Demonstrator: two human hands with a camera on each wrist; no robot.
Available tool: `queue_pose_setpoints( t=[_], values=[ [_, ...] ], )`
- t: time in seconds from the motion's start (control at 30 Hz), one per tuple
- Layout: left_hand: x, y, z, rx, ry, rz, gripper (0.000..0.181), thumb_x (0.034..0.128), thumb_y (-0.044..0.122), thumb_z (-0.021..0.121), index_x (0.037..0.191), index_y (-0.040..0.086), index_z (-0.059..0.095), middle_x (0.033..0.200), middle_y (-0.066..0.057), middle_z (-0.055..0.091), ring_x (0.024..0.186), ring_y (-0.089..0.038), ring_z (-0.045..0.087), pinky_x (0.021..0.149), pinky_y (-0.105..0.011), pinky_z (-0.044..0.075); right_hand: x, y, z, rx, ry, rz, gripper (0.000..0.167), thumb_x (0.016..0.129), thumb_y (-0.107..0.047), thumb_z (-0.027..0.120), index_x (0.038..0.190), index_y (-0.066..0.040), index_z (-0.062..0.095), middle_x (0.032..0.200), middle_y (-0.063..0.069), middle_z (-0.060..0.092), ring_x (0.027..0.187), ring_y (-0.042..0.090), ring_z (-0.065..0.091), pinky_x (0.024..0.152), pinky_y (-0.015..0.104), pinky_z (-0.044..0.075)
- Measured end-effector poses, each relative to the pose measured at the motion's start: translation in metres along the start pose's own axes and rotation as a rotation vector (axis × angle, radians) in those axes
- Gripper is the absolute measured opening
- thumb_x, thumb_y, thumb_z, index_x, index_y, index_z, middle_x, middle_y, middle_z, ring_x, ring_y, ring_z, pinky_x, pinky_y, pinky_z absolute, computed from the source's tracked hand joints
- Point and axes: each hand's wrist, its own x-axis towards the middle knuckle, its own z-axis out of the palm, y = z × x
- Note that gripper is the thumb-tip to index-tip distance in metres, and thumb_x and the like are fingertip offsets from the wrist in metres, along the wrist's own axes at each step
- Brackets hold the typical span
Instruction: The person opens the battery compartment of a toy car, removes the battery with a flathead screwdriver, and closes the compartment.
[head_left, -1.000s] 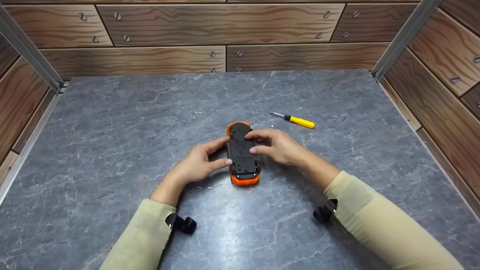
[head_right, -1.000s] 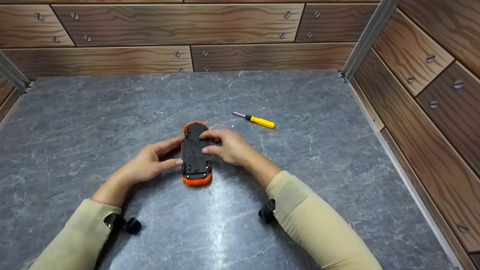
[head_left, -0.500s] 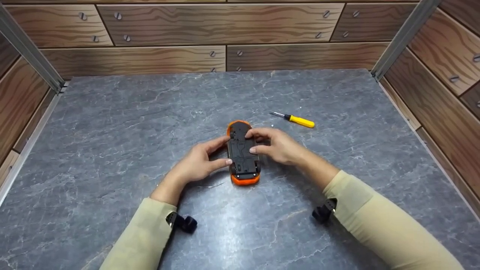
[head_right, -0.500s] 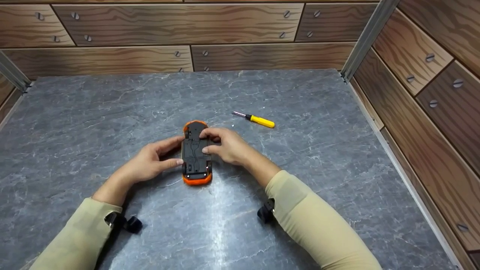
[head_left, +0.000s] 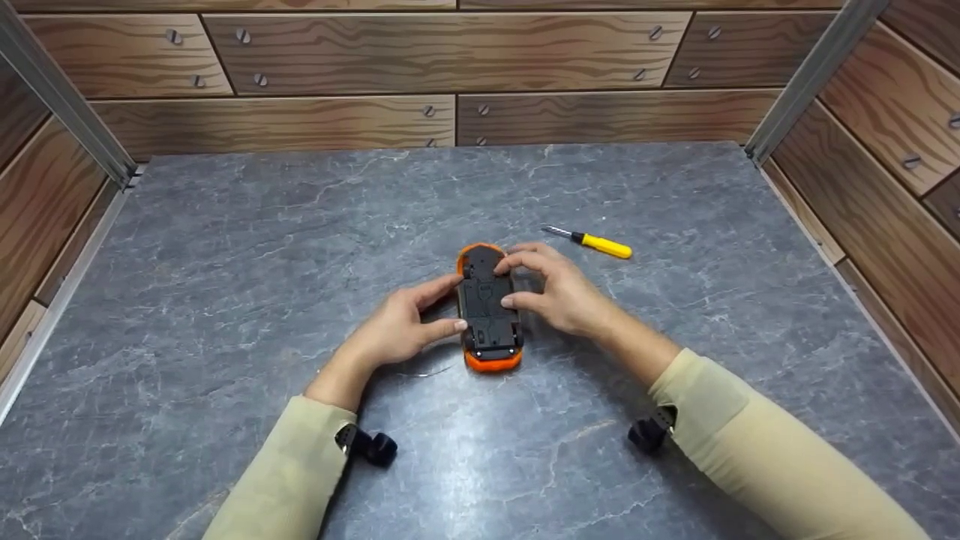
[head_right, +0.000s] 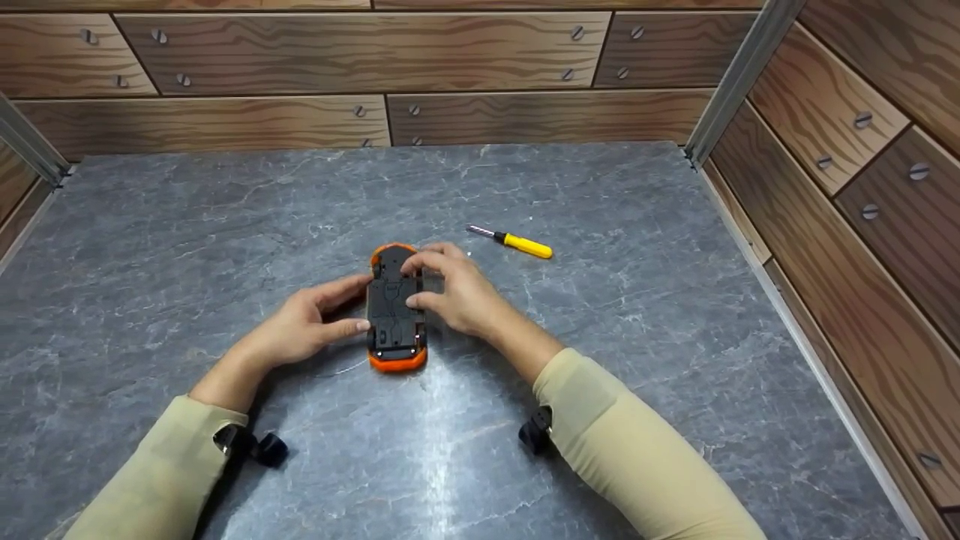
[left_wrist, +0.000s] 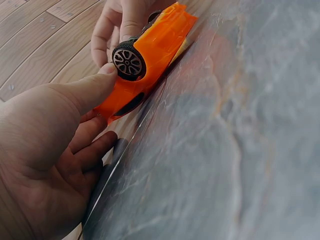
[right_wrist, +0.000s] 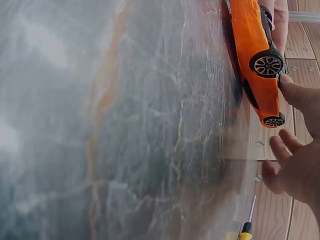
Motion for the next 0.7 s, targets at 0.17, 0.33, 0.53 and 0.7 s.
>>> queue_pose_setpoints(
  t=[0.17,0.33,0.53,0.7],
  values=[
    [-0.001,-0.001,-0.001,0.01,0.002,-0.011,0.073,0.0977,0.03,0.08,0.161,0.013,0.047,0.161,-0.006,0.05,0.15,-0.019,0.043,0.126,-0.039,0.031,-0.001,-0.003,0.0,-0.052,0.02,-0.04,0.036,0.09,-0.014,0.087,0.123,-0.017,0.074,0.14,0.006,0.062,0.134,0.029,0.053,0.115,0.052,0.041],
    [-0.001,-0.001,-0.001,0.01,0.006,-0.029,0.075,0.0971,0.032,0.081,0.161,0.015,0.047,0.161,-0.006,0.05,0.15,-0.02,0.043,0.126,-0.039,0.031,-0.001,-0.004,-0.001,-0.099,0.028,-0.082,0.036,0.09,-0.015,0.087,0.124,-0.016,0.073,0.125,0.003,0.072,0.12,0.027,0.059,0.106,0.052,0.046],
    [-0.001,-0.002,-0.001,0.015,0.003,-0.042,0.075,0.097,0.034,0.081,0.162,0.017,0.047,0.162,-0.005,0.049,0.15,-0.019,0.043,0.126,-0.039,0.03,0.0,-0.005,-0.004,-0.063,-0.013,-0.086,0.035,0.095,-0.013,0.082,0.127,-0.014,0.07,0.107,0.003,0.074,0.102,0.024,0.066,0.097,0.057,0.051],
    [-0.001,0.0,-0.001,0.01,0.005,-0.034,0.075,0.0969,0.032,0.081,0.161,0.016,0.047,0.161,-0.005,0.049,0.15,-0.02,0.043,0.126,-0.039,0.031,0.001,-0.006,-0.01,-0.064,-0.079,-0.105,0.04,0.097,-0.009,0.077,0.137,-0.012,0.069,0.105,0.004,0.075,0.1,0.023,0.067,0.097,0.057,0.053]
  ],
)
